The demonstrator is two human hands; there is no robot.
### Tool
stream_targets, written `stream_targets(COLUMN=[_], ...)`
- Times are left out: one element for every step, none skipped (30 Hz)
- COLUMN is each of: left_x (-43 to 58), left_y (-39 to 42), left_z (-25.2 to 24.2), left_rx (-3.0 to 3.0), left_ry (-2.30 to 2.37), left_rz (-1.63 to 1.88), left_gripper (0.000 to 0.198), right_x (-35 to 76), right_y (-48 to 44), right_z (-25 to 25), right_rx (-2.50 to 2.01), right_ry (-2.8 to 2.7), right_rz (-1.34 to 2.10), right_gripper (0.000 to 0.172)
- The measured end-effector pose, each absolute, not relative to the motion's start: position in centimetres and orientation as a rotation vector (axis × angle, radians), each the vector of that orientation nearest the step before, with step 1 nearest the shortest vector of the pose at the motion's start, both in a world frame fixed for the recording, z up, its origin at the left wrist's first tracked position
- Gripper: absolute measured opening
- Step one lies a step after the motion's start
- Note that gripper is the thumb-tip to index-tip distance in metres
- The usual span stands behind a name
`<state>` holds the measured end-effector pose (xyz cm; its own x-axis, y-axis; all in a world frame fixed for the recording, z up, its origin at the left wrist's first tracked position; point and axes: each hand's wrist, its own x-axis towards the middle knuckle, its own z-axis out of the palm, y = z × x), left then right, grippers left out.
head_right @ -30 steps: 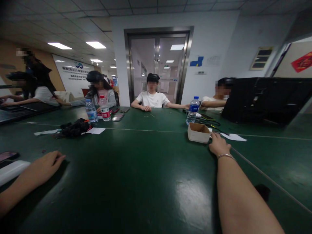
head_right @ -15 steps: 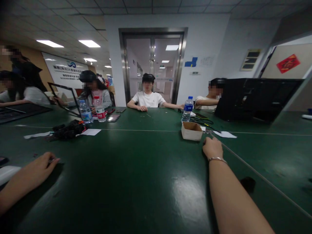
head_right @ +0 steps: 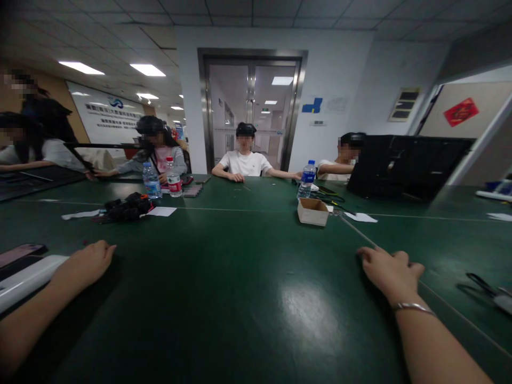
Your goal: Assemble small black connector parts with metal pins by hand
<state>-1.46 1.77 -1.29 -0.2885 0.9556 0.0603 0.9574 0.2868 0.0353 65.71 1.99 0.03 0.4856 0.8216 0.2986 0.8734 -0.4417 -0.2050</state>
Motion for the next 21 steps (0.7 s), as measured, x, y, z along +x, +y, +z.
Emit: stream_targets(left_x=[-1.4,-1.4,-1.4,-1.4,-1.4,-1.3,-1.3,-1.1,-1.0,-0.8,-0.7,-0.5,-0.5,-0.4,-0.4,-0.5,-0.6,-0.7,-0.7,-0.8,-0.8], left_y=[1.6,1.5,1.4,1.2,1.0,0.9,0.7,0.5,0.4,0.3,0.2,0.1,0.1,0.0,0.0,0.0,0.0,0.0,0.1,0.1,0.1], left_z=[-1.2,-1.2,-1.1,-1.1,-1.0,-0.8,-0.6,-0.4,-0.3,-0.1,0.0,0.1,0.1,0.0,0.0,-0.1,-0.2,-0.3,-0.4,-0.4,-0.5], left_rx=[-1.852,-1.834,-1.815,-1.797,-1.784,-1.779,-1.775,-1.770,-1.759,-1.739,-1.718,-1.702,-1.697,-1.709,-1.724,-1.735,-1.742,-1.740,-1.734,-1.728,-1.728], left_ry=[-2.495,-2.501,-2.512,-2.521,-2.529,-2.534,-2.539,-2.542,-2.545,-2.554,-2.563,-2.560,-2.549,-2.530,-2.510,-2.494,-2.484,-2.494,-2.513,-2.534,-2.554], left_rz=[-0.100,-0.105,-0.108,-0.110,-0.110,-0.105,-0.095,-0.083,-0.068,-0.050,-0.028,-0.007,0.012,0.027,0.031,0.021,-0.004,-0.035,-0.068,-0.098,-0.120], left_gripper=[0.051,0.051,0.051,0.050,0.050,0.049,0.049,0.049,0.050,0.052,0.054,0.055,0.055,0.054,0.053,0.052,0.051,0.051,0.051,0.051,0.051], right_x=[66.1,66.2,66.2,65.9,65.5,65.1,64.6,64.1,63.7,63.3,62.9,62.7,62.4,62.3,62.1,62.0,61.8,61.7,61.5,61.4,61.2], right_y=[1.7,1.4,1.1,0.9,0.7,0.5,0.4,0.2,0.1,0.1,0.0,0.0,0.1,0.1,0.2,0.3,0.4,0.5,0.6,0.7,0.8], right_z=[-0.2,-0.2,-0.2,-0.1,0.0,0.1,0.2,0.3,0.4,0.4,0.3,0.3,0.2,0.1,0.0,-0.1,-0.3,-0.4,-0.6,-0.7,-0.8], right_rx=[-2.437,-2.468,-2.491,-2.485,-2.478,-2.473,-2.466,-2.445,-2.412,-2.375,-2.339,-2.308,-2.281,-2.260,-2.245,-2.233,-2.222,-2.214,-2.209,-2.204,-2.200], right_ry=[-1.414,-1.413,-1.414,-1.405,-1.384,-1.349,-1.307,-1.268,-1.236,-1.212,-1.196,-1.182,-1.168,-1.156,-1.141,-1.117,-1.085,-1.051,-1.027,-1.016,-1.020], right_rz=[-0.161,-0.112,-0.074,-0.062,-0.069,-0.082,-0.083,-0.075,-0.060,-0.038,-0.015,0.000,0.007,0.008,0.005,0.002,0.008,0.026,0.058,0.098,0.143], right_gripper=[0.028,0.029,0.031,0.032,0.033,0.034,0.035,0.037,0.038,0.038,0.039,0.038,0.038,0.038,0.037,0.037,0.037,0.037,0.037,0.037,0.036])
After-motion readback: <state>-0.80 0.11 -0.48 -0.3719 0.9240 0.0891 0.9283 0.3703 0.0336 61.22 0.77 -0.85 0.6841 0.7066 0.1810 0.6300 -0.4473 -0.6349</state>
